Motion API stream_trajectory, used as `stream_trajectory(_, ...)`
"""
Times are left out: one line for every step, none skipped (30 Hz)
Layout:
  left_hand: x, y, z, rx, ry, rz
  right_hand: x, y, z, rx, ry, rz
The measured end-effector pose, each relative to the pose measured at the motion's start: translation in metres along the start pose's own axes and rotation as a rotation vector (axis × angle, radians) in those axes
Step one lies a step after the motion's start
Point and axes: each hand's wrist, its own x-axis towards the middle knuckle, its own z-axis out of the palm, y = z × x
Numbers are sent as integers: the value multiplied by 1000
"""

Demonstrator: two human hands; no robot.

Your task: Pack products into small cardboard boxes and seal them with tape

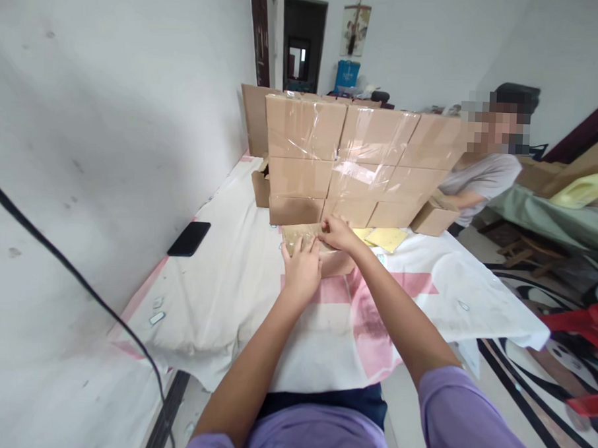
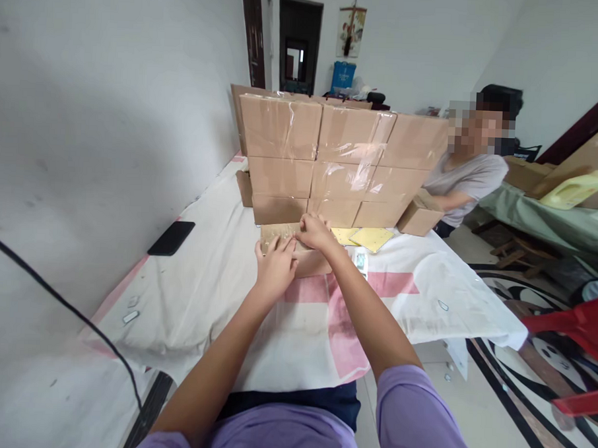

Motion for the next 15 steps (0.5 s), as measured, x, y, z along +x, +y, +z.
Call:
stream_trajectory(0,1,1,-9,9,21,0,0,1,-4,5,1)
stream_trajectory(0,1,1,-15,15,36,1,1,1,-7,9,1)
stream_trajectory(0,2,2,-20,19,46,1,2,2,-9,13,0)
stream_trajectory(0,2,2,-23,22,52,2,3,3,-11,18,-2)
stream_trajectory(0,3,3,-25,24,53,2,4,3,-13,21,-4)
stream_trajectory(0,3,3,-25,28,51,3,5,4,-13,23,-6)
stream_trajectory(1,3,3,-22,32,48,4,6,4,-14,24,-6)
stream_trajectory(2,4,3,-18,36,48,5,7,4,-16,25,-2)
stream_trajectory(2,4,3,-14,40,50,5,7,4,-18,26,5)
stream_trajectory(4,4,2,-10,44,52,6,7,4,-21,28,16)
stream_trajectory(5,4,2,-7,46,54,6,7,3,-27,31,31)
stream_trajectory(6,4,2,-4,46,55,6,6,3,-33,35,48)
stream_trajectory(7,5,2,-2,44,54,6,5,1,-40,39,65)
stream_trajectory(7,5,2,-1,42,53,5,5,0,-49,43,82)
stream_trajectory(7,6,2,-2,40,51,5,4,-1,-61,46,106)
